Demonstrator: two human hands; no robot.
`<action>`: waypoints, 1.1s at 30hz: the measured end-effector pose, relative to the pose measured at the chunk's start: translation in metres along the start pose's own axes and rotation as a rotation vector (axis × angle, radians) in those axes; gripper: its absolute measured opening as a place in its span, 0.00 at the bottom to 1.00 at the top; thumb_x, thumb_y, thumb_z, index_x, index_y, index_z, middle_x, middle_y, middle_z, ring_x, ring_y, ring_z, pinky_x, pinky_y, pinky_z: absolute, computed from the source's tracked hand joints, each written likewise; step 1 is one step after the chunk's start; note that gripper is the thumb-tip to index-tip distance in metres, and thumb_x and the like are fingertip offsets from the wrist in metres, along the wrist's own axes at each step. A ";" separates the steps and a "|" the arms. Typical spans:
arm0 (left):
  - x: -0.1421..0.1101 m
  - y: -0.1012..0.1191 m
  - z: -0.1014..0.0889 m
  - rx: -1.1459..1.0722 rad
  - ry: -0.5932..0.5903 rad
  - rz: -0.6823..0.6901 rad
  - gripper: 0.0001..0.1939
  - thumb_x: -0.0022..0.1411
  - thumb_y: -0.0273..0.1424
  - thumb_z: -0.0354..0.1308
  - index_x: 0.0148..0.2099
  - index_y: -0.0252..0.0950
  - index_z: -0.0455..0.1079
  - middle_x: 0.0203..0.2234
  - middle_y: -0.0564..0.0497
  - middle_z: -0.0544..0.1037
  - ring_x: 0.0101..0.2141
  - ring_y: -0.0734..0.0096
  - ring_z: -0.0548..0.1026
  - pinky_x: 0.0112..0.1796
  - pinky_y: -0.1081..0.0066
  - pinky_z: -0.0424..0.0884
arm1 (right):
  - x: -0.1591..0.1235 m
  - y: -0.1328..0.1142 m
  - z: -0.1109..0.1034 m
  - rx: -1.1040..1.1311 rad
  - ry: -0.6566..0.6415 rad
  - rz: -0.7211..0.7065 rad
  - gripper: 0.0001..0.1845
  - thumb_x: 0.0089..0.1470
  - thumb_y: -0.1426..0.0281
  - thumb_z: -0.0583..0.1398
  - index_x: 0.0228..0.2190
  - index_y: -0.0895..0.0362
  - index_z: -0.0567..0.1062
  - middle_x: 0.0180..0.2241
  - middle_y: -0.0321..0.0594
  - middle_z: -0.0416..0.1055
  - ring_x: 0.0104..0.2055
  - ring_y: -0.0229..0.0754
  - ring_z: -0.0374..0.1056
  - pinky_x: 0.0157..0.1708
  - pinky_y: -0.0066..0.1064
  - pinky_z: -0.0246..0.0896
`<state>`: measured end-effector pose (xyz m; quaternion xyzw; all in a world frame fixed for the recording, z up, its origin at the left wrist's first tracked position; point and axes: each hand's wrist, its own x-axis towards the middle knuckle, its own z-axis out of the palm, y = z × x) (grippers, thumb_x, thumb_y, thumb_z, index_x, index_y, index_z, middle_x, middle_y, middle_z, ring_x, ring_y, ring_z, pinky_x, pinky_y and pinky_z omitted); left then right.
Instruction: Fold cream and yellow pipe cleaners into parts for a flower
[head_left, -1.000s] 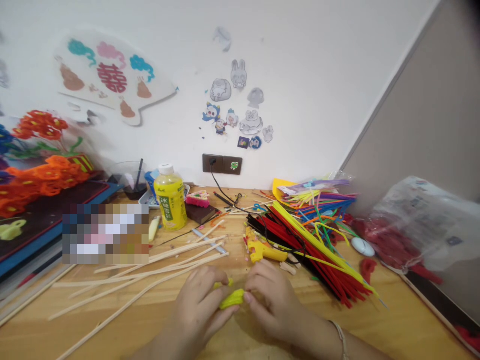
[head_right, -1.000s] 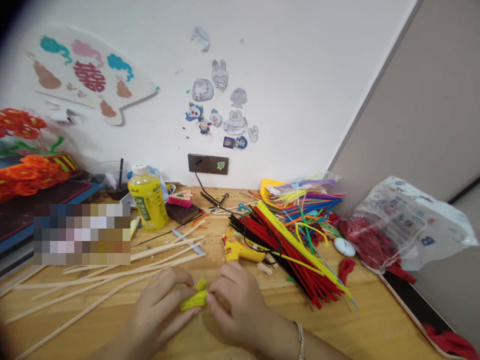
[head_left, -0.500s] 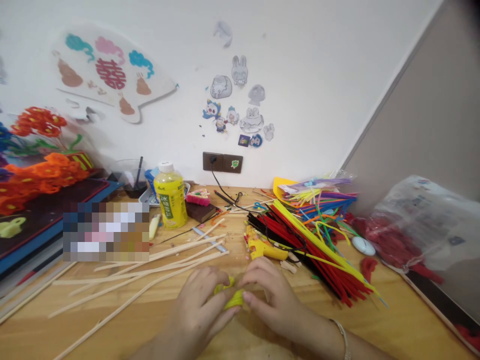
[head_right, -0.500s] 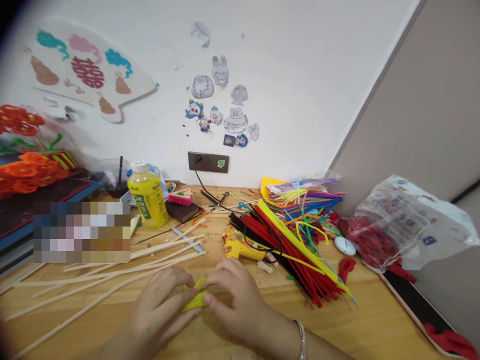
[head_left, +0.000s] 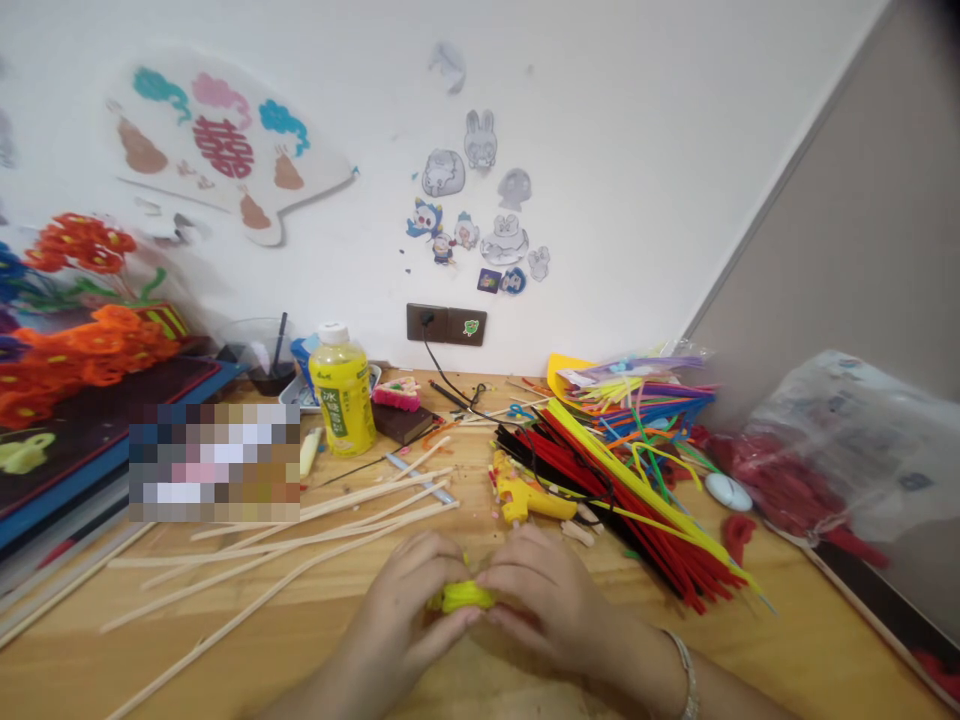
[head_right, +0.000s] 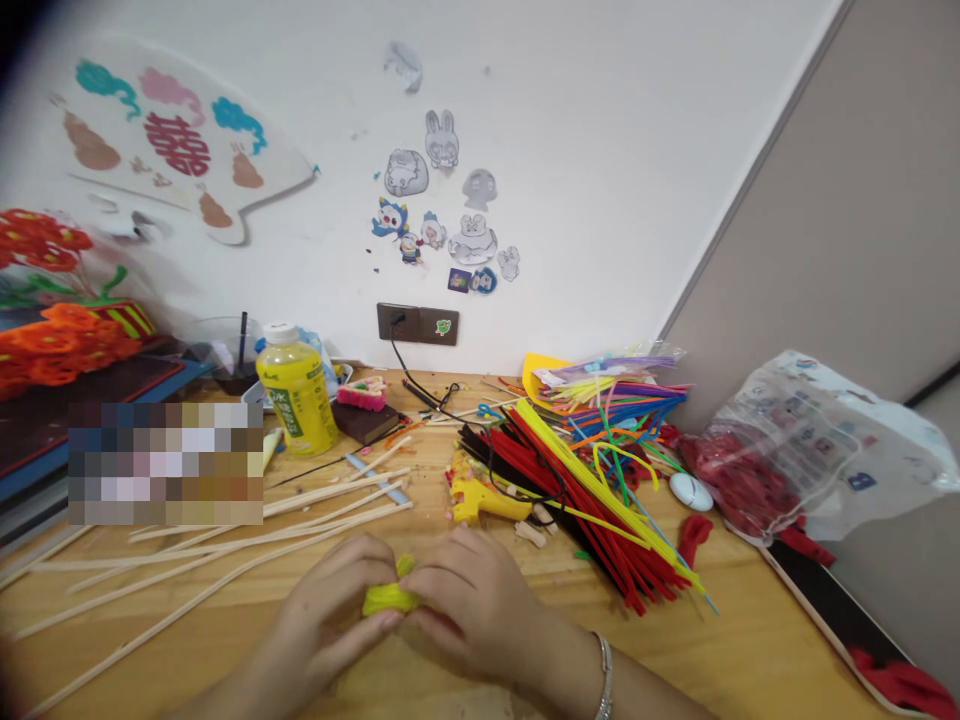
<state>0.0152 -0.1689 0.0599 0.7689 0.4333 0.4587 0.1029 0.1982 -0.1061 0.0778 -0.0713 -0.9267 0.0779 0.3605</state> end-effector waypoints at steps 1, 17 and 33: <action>0.000 0.001 0.000 -0.007 0.001 -0.005 0.04 0.58 0.32 0.53 0.35 0.39 0.68 0.28 0.49 0.73 0.31 0.66 0.71 0.31 0.69 0.69 | 0.000 0.000 0.000 -0.011 0.006 -0.007 0.08 0.55 0.73 0.53 0.39 0.56 0.65 0.32 0.41 0.71 0.33 0.39 0.63 0.36 0.32 0.60; 0.003 0.007 -0.003 0.029 -0.026 0.036 0.05 0.59 0.32 0.53 0.35 0.37 0.68 0.27 0.48 0.74 0.29 0.67 0.72 0.29 0.70 0.69 | 0.000 -0.002 -0.001 -0.083 0.009 -0.036 0.07 0.55 0.77 0.52 0.36 0.58 0.66 0.30 0.41 0.72 0.32 0.39 0.63 0.34 0.32 0.62; -0.002 -0.001 -0.004 0.272 -0.041 0.145 0.06 0.62 0.30 0.50 0.41 0.35 0.65 0.28 0.48 0.73 0.29 0.65 0.67 0.31 0.67 0.62 | -0.003 0.001 -0.002 -0.075 0.052 0.004 0.08 0.55 0.73 0.54 0.38 0.60 0.67 0.32 0.44 0.71 0.34 0.42 0.64 0.36 0.35 0.63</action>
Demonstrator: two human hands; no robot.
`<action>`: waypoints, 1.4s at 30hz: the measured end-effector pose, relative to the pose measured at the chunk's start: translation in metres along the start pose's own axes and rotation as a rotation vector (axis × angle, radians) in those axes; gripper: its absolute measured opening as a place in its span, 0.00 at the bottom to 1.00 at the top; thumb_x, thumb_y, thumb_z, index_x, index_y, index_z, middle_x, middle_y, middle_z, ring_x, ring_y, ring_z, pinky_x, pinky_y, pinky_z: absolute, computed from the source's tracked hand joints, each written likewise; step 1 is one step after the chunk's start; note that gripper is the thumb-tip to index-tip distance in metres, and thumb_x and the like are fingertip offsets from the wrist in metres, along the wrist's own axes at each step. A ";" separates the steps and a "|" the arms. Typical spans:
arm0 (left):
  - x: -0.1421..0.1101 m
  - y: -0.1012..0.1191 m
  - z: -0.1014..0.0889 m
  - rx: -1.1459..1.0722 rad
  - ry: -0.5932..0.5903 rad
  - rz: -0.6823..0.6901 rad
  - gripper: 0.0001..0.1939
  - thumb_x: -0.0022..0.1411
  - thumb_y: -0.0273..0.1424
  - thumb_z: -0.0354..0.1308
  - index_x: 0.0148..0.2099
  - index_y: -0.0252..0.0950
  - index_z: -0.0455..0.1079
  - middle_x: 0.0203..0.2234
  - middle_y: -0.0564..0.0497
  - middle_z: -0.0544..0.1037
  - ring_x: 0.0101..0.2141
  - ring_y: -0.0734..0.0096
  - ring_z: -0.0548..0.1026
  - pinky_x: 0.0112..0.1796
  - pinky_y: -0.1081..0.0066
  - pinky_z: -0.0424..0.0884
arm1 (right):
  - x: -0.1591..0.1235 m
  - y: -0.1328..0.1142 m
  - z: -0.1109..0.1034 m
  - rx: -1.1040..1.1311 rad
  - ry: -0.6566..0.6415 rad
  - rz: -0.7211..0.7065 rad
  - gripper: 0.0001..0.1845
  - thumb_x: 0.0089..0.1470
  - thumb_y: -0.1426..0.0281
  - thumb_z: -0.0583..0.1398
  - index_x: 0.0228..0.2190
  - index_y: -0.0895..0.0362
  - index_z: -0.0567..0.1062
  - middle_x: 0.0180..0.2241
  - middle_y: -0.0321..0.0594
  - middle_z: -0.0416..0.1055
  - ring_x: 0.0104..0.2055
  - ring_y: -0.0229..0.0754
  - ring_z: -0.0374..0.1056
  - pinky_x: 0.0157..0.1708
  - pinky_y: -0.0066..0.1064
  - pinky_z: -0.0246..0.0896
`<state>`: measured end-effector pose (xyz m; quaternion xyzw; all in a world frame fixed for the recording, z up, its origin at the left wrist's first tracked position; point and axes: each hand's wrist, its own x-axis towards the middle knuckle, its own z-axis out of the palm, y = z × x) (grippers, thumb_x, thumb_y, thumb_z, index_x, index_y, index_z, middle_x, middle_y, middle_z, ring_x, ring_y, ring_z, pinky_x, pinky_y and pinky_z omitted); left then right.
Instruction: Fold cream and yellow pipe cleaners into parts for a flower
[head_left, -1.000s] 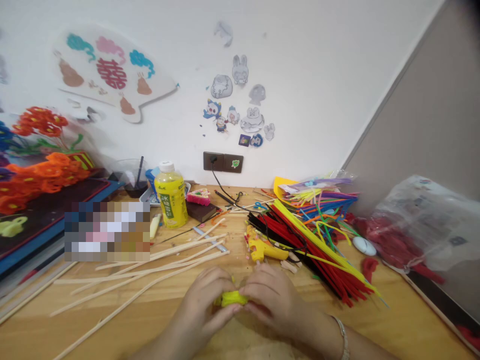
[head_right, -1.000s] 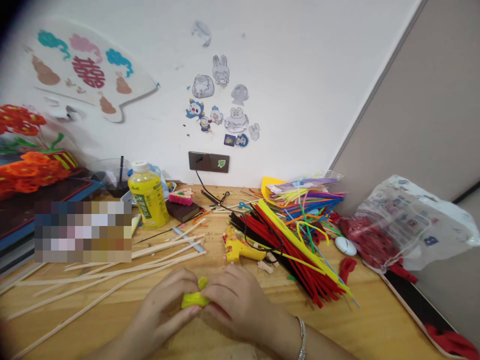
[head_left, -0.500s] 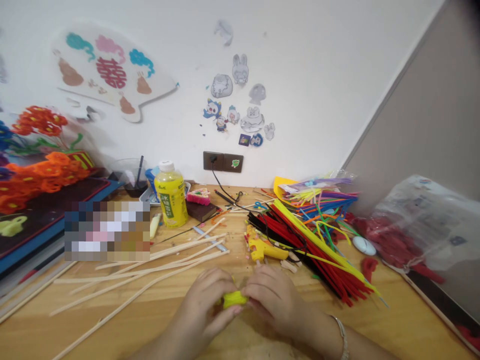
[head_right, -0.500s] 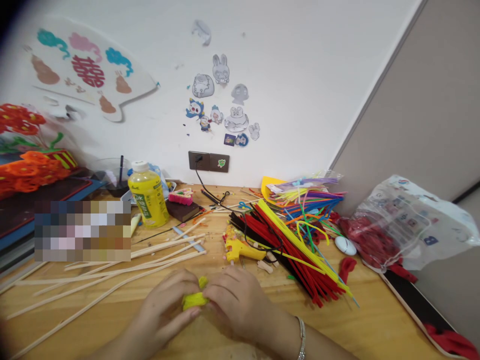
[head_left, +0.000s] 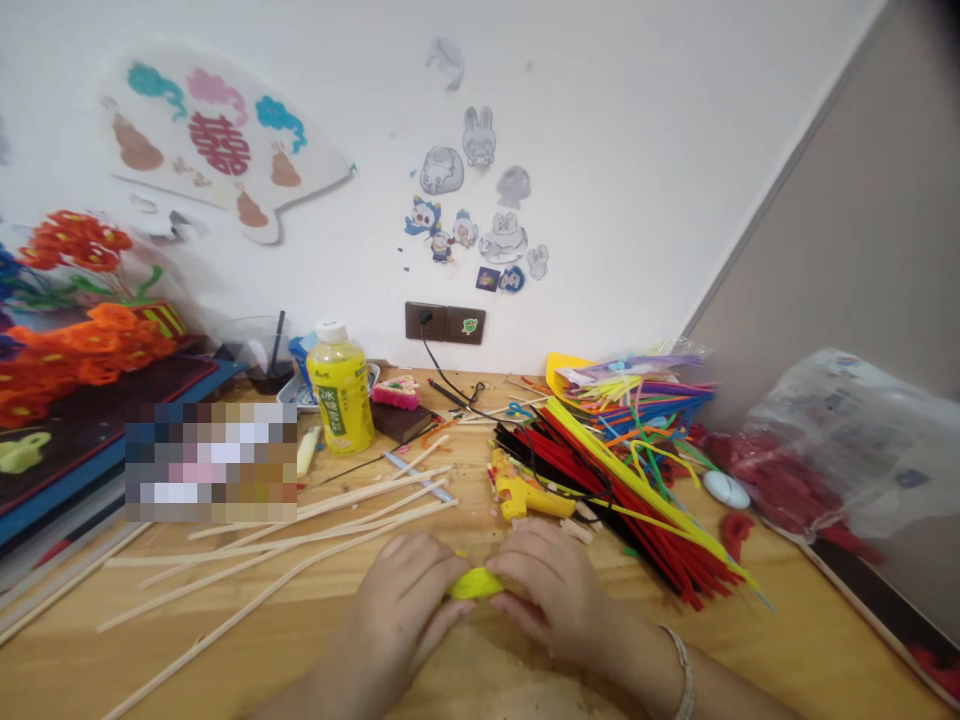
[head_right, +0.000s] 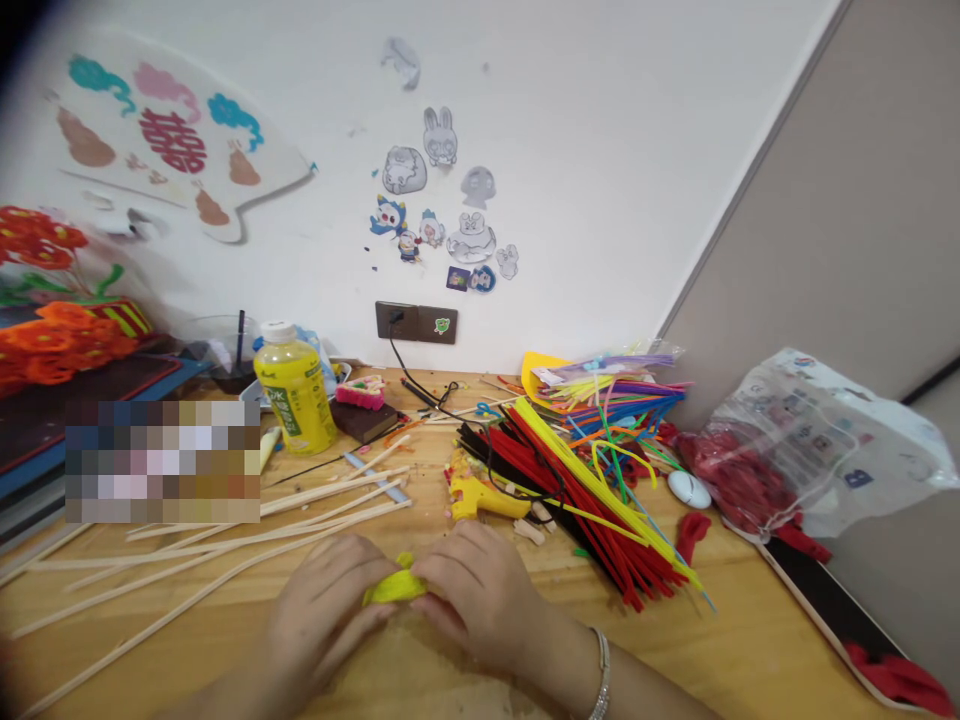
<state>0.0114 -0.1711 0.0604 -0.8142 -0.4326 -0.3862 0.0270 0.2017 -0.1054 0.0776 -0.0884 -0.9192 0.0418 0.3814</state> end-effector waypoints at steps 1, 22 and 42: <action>0.000 0.000 0.000 -0.006 0.004 0.003 0.06 0.62 0.30 0.50 0.40 0.35 0.65 0.28 0.48 0.73 0.29 0.65 0.67 0.30 0.67 0.62 | 0.000 0.000 0.000 -0.011 -0.005 0.007 0.08 0.55 0.72 0.54 0.38 0.60 0.67 0.32 0.44 0.71 0.34 0.43 0.64 0.36 0.36 0.63; -0.001 0.004 0.004 0.018 0.126 0.084 0.05 0.61 0.25 0.50 0.37 0.33 0.67 0.24 0.48 0.72 0.26 0.67 0.66 0.29 0.67 0.62 | -0.003 0.000 0.003 -0.114 0.095 -0.078 0.09 0.52 0.76 0.54 0.38 0.61 0.66 0.28 0.44 0.72 0.30 0.43 0.63 0.32 0.37 0.61; 0.003 0.005 -0.001 0.193 0.176 0.134 0.07 0.61 0.23 0.48 0.37 0.33 0.67 0.23 0.50 0.73 0.24 0.70 0.67 0.27 0.69 0.61 | 0.005 -0.009 0.003 0.382 -0.008 0.512 0.12 0.55 0.64 0.53 0.27 0.58 0.70 0.22 0.37 0.67 0.27 0.37 0.63 0.28 0.28 0.57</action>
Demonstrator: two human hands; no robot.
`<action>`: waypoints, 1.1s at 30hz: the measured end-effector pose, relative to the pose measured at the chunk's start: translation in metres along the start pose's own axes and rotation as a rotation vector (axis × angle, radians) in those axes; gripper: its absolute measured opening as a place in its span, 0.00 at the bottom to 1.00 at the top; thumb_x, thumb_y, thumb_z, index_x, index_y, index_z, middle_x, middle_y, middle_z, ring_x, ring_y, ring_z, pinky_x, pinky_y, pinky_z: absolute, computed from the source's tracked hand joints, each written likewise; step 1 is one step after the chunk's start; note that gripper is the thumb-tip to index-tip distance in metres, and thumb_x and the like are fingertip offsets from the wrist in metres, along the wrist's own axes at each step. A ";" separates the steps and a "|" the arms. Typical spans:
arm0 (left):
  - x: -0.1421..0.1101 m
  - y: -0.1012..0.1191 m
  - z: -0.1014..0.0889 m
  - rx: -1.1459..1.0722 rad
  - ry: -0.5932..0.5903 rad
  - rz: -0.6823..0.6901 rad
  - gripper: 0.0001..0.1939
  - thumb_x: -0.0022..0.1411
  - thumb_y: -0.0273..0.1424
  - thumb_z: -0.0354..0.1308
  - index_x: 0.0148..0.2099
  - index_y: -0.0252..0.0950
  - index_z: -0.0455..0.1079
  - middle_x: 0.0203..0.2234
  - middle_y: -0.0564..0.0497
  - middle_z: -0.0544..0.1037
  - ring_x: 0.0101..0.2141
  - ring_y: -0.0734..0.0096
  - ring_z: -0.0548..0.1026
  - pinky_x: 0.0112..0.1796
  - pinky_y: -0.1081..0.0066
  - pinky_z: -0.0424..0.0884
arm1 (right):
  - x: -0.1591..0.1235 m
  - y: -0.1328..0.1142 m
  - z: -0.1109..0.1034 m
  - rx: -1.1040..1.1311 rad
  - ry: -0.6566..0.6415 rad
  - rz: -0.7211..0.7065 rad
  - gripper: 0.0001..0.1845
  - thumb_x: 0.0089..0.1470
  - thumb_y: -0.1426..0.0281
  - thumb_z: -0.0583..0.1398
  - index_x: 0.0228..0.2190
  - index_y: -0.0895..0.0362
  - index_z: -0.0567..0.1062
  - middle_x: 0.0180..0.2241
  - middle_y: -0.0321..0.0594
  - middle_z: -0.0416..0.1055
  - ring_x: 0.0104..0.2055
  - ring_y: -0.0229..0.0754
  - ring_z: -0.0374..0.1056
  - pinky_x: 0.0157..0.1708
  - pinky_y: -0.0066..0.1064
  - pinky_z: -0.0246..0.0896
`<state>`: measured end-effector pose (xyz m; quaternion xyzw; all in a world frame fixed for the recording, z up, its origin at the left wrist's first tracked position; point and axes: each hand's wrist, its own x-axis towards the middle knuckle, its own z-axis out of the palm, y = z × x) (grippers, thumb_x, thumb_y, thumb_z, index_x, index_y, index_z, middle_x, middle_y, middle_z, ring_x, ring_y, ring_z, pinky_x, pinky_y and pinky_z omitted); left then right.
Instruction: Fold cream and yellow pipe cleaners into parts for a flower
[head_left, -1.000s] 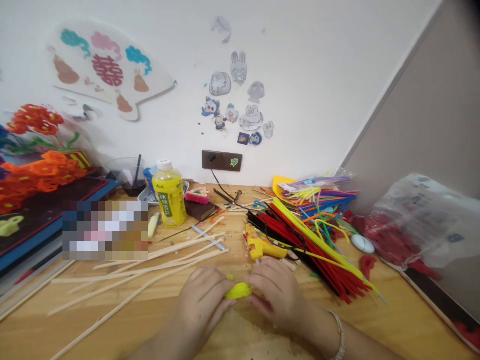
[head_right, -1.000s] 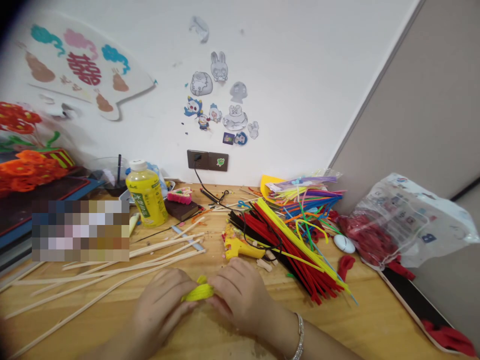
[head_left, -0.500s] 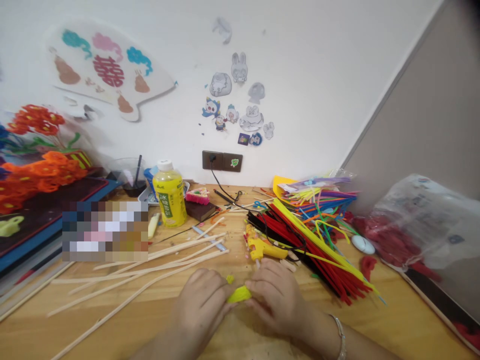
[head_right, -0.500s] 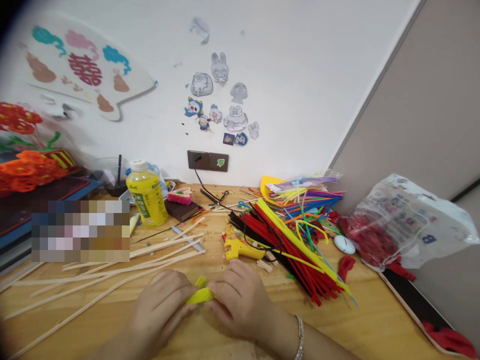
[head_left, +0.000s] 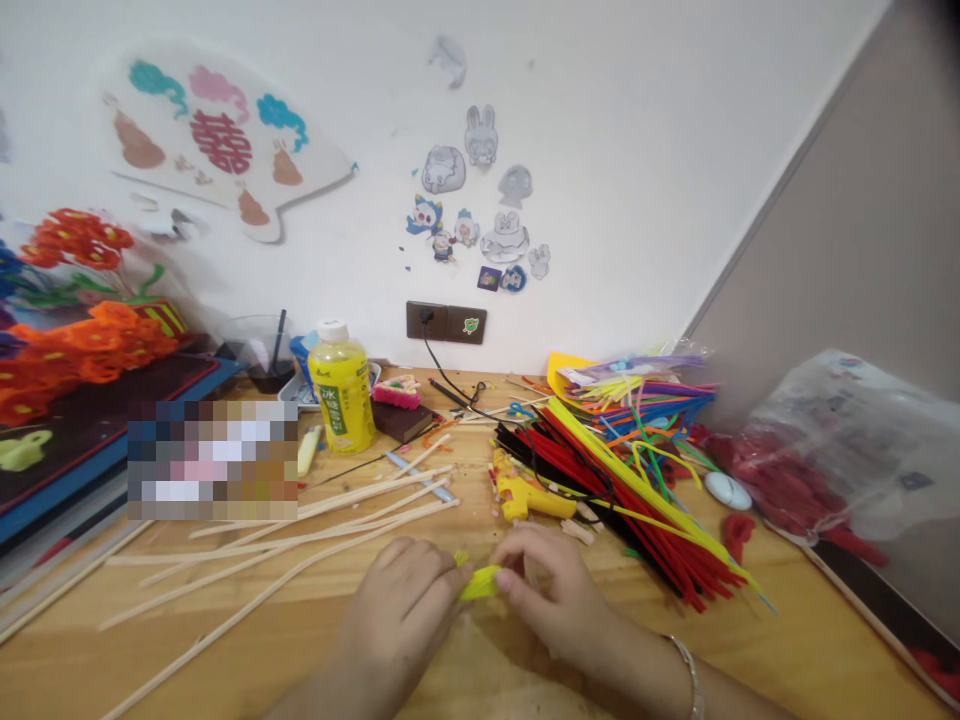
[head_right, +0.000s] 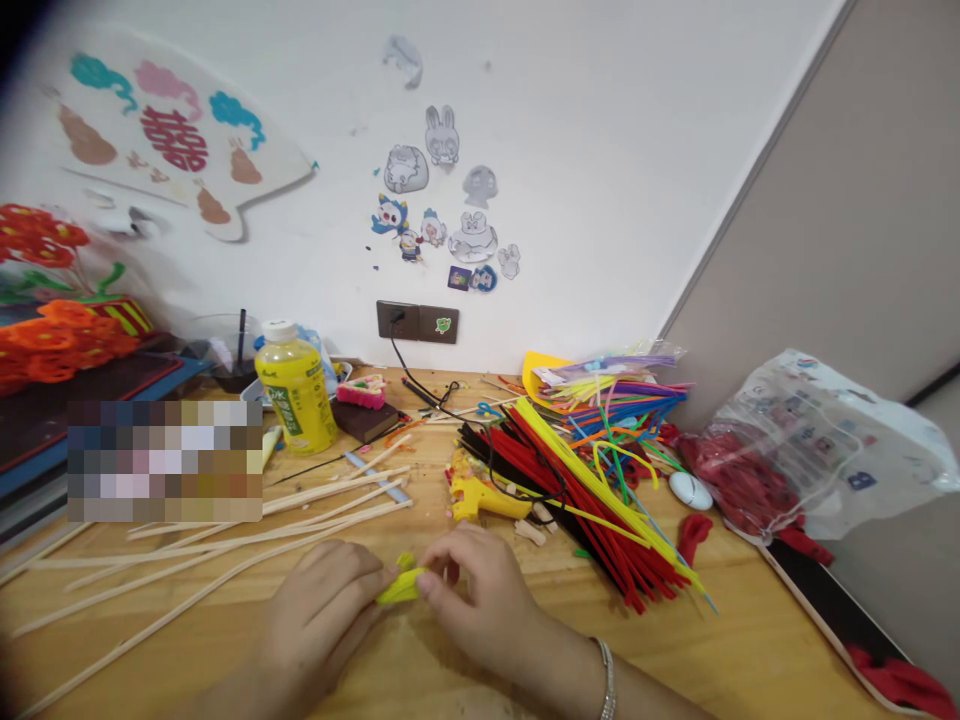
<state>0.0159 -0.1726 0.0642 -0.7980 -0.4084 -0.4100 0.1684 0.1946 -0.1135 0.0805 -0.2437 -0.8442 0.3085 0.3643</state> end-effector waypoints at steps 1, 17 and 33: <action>-0.001 0.000 -0.001 0.008 0.000 0.009 0.07 0.61 0.22 0.48 0.37 0.33 0.66 0.23 0.50 0.74 0.24 0.70 0.67 0.27 0.70 0.61 | 0.000 0.000 0.001 0.077 -0.012 0.052 0.12 0.54 0.63 0.54 0.27 0.58 0.69 0.22 0.36 0.67 0.25 0.36 0.63 0.27 0.28 0.58; -0.004 0.008 0.000 -0.160 -0.183 -0.251 0.06 0.59 0.33 0.52 0.38 0.37 0.64 0.27 0.49 0.73 0.28 0.64 0.71 0.29 0.67 0.66 | -0.003 -0.001 0.005 0.151 0.016 0.080 0.08 0.52 0.66 0.56 0.30 0.58 0.71 0.28 0.38 0.70 0.31 0.37 0.66 0.33 0.29 0.62; -0.005 0.006 0.004 -0.197 -0.193 -0.167 0.05 0.62 0.28 0.48 0.35 0.36 0.64 0.25 0.50 0.74 0.26 0.68 0.69 0.28 0.70 0.66 | 0.003 0.000 0.001 0.107 -0.013 -0.106 0.21 0.56 0.54 0.50 0.28 0.58 0.71 0.25 0.39 0.70 0.30 0.38 0.65 0.32 0.30 0.60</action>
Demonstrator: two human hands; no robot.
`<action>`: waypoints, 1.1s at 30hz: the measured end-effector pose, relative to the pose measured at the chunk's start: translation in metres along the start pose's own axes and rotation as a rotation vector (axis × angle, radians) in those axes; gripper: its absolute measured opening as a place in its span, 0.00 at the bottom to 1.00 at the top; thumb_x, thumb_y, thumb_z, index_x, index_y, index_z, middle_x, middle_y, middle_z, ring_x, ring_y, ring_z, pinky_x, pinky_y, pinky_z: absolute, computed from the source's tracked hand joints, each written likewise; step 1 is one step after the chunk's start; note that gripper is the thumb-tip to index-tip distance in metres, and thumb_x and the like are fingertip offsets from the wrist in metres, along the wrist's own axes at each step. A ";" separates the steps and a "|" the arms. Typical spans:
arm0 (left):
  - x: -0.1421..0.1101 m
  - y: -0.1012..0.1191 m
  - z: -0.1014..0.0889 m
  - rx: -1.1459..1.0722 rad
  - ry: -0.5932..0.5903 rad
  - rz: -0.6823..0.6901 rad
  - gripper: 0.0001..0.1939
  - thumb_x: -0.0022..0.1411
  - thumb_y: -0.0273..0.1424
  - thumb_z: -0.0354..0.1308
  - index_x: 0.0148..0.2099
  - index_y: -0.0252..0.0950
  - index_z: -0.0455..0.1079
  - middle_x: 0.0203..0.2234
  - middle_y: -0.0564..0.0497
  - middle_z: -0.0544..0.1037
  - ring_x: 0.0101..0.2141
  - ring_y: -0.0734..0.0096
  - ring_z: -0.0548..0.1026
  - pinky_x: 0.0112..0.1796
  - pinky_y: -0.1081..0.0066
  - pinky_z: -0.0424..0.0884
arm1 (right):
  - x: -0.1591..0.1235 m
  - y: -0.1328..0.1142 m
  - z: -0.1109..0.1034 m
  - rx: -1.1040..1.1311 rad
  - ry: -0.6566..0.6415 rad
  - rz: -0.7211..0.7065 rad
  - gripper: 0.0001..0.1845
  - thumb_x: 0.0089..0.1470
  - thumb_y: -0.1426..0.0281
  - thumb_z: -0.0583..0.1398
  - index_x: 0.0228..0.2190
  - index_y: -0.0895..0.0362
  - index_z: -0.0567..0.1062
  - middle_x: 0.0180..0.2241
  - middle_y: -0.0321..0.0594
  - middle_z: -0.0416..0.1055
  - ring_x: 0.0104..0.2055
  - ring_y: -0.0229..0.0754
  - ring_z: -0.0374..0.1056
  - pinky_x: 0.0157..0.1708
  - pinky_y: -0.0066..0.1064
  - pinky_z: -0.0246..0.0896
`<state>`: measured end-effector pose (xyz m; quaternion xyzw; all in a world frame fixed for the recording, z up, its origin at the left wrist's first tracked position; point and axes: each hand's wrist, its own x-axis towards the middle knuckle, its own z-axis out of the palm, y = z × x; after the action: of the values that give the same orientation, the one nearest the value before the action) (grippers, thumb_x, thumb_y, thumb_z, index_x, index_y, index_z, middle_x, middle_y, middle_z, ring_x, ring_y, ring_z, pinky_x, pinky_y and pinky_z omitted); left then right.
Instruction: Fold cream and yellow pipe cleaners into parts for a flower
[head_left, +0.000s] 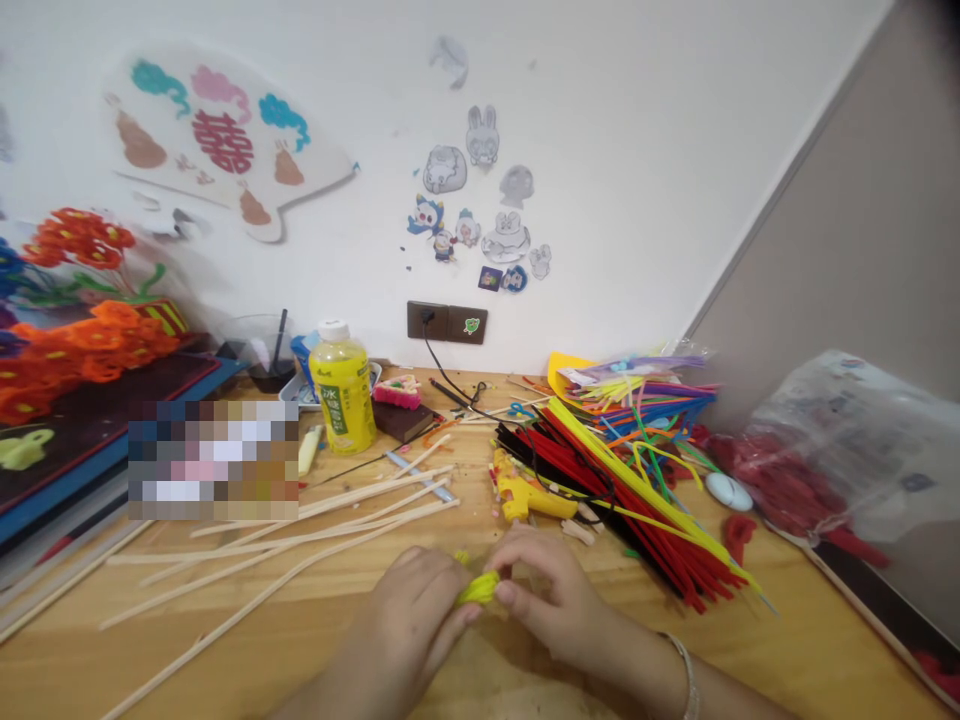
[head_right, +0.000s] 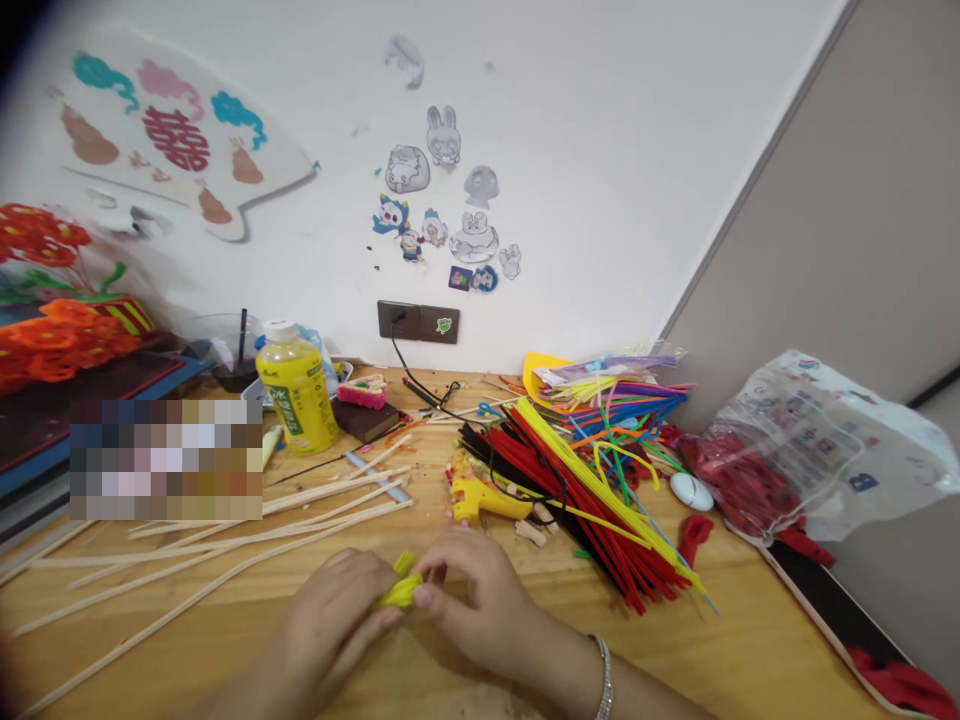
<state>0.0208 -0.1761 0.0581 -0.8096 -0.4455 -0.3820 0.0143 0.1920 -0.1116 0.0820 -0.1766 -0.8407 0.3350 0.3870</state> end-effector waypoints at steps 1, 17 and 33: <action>0.000 0.000 0.000 -0.005 -0.006 0.000 0.05 0.62 0.28 0.47 0.35 0.36 0.64 0.25 0.50 0.73 0.26 0.68 0.69 0.28 0.70 0.66 | 0.001 0.000 0.000 0.010 -0.002 -0.008 0.21 0.56 0.54 0.50 0.28 0.58 0.71 0.25 0.39 0.70 0.30 0.38 0.65 0.33 0.30 0.60; 0.004 0.003 -0.001 -0.045 -0.039 -0.034 0.11 0.63 0.31 0.45 0.30 0.37 0.65 0.20 0.52 0.72 0.23 0.70 0.69 0.26 0.73 0.65 | 0.002 0.003 0.000 0.105 -0.042 0.021 0.22 0.57 0.55 0.50 0.24 0.58 0.70 0.25 0.39 0.68 0.30 0.37 0.65 0.32 0.29 0.61; 0.016 -0.029 -0.016 -0.201 0.076 -0.671 0.14 0.59 0.38 0.48 0.35 0.36 0.72 0.27 0.51 0.79 0.29 0.64 0.75 0.30 0.68 0.71 | 0.000 0.007 0.006 -0.406 -0.236 -0.026 0.17 0.48 0.77 0.56 0.43 0.56 0.68 0.42 0.40 0.70 0.44 0.43 0.61 0.46 0.36 0.55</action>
<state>-0.0053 -0.1527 0.0708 -0.6006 -0.6461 -0.4372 -0.1751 0.1881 -0.1089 0.0738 -0.1995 -0.9325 0.1723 0.2470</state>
